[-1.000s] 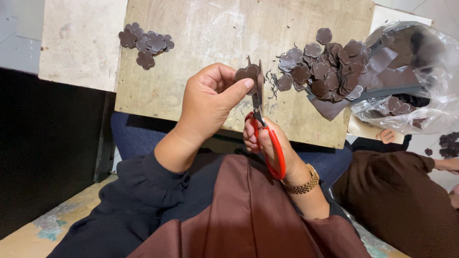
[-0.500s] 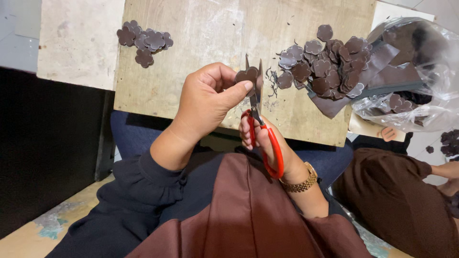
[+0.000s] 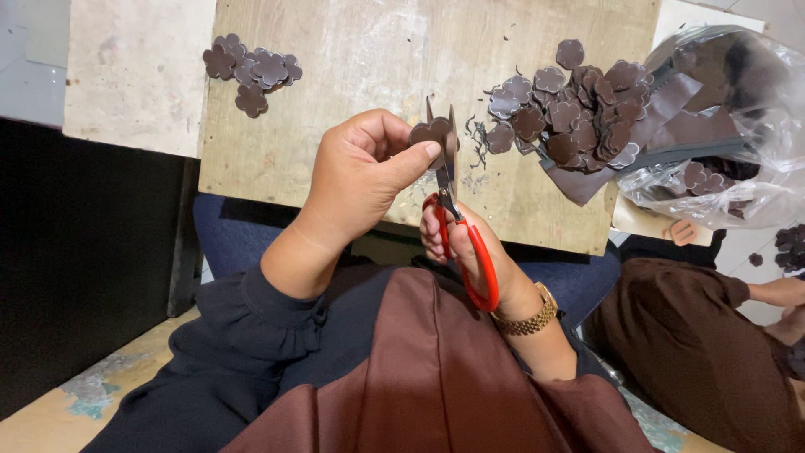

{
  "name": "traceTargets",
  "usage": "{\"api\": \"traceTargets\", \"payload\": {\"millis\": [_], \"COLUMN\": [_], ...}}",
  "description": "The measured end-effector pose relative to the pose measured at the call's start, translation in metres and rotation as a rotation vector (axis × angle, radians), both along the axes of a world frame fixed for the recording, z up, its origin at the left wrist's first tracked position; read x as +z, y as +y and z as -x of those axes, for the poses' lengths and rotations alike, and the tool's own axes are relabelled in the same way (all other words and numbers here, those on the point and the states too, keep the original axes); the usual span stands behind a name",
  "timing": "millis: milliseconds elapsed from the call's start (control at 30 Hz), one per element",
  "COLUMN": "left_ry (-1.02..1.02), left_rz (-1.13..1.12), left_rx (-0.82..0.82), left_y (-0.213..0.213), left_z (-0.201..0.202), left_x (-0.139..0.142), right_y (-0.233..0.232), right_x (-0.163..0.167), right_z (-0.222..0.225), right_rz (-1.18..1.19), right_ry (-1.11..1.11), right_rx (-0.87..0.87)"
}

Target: The person sits on the floor and uses red-handled scissors to trim the edges of small dark brown flower-shaped pieces. They hold each piece in the left hand and carefully cut around the perimeter with the right hand, placing the finished pieces on a wooden board.

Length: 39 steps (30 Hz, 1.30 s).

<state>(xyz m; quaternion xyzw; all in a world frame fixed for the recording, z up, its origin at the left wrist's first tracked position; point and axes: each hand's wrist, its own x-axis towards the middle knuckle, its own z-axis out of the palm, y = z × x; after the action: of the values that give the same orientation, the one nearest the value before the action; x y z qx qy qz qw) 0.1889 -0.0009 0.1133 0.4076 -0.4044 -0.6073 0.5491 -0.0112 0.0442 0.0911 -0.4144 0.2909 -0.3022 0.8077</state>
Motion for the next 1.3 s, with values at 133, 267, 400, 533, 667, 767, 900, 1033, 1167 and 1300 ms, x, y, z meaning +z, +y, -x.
{"api": "traceTargets", "payload": {"millis": [133, 267, 400, 533, 667, 767, 900, 1033, 1167, 1300], "left_ry": [-0.001, -0.068, -0.048, -0.025, -0.029, -0.024, -0.012, -0.013, 0.004, -0.001], "left_rz": [0.016, -0.009, -0.007, 0.003, 0.002, 0.002, 0.006, 0.007, 0.001, -0.017], "left_rx": [-0.043, -0.074, -0.075, -0.056, -0.047, -0.045, -0.043, -0.040, -0.048, -0.071], "left_y": [-0.0009, -0.0004, -0.0001, 0.0003, 0.0010, 0.0010, 0.0009, 0.0015, 0.0009, 0.0004], "left_z": [-0.0022, -0.0045, -0.0042, -0.0029, -0.0027, -0.0028, -0.0026, -0.0021, -0.0021, -0.0028], "left_x": [0.0015, 0.0025, 0.0029, 0.0025, 0.0017, 0.0010, 0.0003, -0.0002, -0.0008, -0.0009], "right_y": [-0.0026, -0.0009, 0.0005, 0.0010, 0.0012, 0.0004, -0.0003, 0.0000, -0.0004, -0.0010], "right_x": [-0.0050, -0.0042, -0.0029, -0.0024, -0.0007, 0.0007, 0.0001, -0.0033, -0.0063, -0.0062], "right_z": [0.0004, 0.0029, 0.0015, -0.0002, 0.0000, 0.0003, 0.0003, 0.0010, 0.0020, 0.0036], "right_rz": [0.070, 0.175, 0.155, 0.086, 0.063, 0.067, 0.078, 0.064, 0.064, 0.204], "right_ry": [0.021, 0.074, 0.060, 0.010, -0.005, -0.007, 0.007, 0.005, -0.015, 0.078], "right_rx": [0.008, 0.029, 0.007, 0.002, 0.006, 0.021, 0.021, 0.015, 0.024, 0.037]}}
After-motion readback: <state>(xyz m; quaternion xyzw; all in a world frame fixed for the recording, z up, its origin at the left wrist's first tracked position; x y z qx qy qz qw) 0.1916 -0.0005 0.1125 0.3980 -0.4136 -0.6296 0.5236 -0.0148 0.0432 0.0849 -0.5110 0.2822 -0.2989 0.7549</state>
